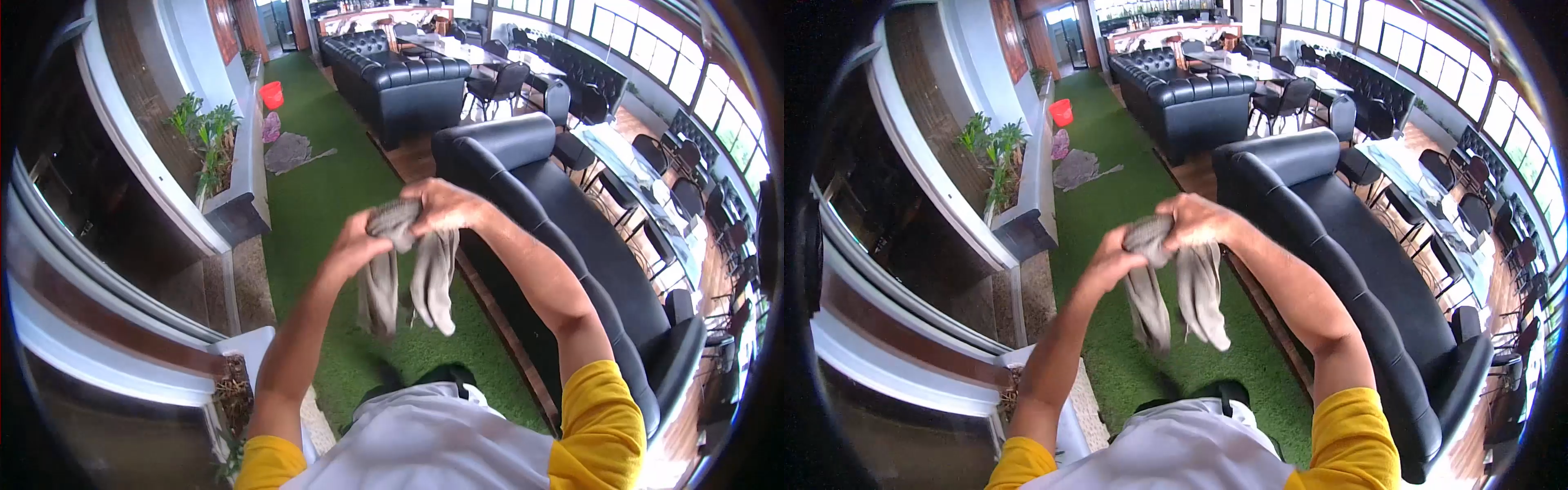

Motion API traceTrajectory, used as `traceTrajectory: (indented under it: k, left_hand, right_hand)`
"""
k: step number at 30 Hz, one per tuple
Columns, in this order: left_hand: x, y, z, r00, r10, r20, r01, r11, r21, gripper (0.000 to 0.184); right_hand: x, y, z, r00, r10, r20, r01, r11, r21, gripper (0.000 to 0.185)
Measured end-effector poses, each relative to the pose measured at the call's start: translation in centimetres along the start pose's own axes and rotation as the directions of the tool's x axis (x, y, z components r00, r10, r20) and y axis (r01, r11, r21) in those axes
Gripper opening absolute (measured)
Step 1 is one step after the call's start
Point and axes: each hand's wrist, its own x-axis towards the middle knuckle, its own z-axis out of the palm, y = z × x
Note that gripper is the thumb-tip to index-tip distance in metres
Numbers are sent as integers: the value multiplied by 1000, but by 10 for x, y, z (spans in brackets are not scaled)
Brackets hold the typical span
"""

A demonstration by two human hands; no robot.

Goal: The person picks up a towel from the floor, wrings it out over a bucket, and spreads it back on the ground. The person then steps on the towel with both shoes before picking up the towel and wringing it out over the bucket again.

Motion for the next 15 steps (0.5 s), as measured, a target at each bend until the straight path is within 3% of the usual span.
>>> traceTrajectory:
  k: [2, 4, 7, 8, 10, 12, 13, 15]
  left_hand:
    - [47, 0, -31, 999, 36, 20, -37, 999, 25, 58]
    - [85, 8, -54, 980, 197, 16, -197, 980, -2, 60]
    - [151, 3, -103, 980, 198, 29, -200, 978, 65, 60]
    - [171, 2, -121, 965, 256, -59, -248, 961, 121, 57]
    - [214, 9, -162, 976, 206, -72, -199, 975, 98, 55]
    - [264, 3, -200, 959, 279, -52, -264, 943, 205, 54]
    - [282, 9, -211, 960, 265, -90, -233, 935, 267, 55]
    - [326, 12, -238, 962, 229, -151, -200, 963, 182, 49]
  right_hand:
    - [56, 41, 0, 999, -20, -30, 32, 887, 461, 33]
    - [99, 43, -11, 991, -19, -132, 89, 826, 556, 37]
    - [169, 57, -17, 974, -61, -220, 203, 672, 712, 42]
    - [194, 65, -19, 964, -73, -256, 248, 597, 763, 41]
    - [244, 93, -22, 956, -134, -261, 293, 489, 821, 51]
    - [287, 116, -18, 927, -184, -327, 375, 514, 772, 63]
    - [299, 128, -19, 950, -164, -264, 310, 576, 757, 76]
    - [344, 176, -4, 944, -176, -279, 318, 711, 627, 105]
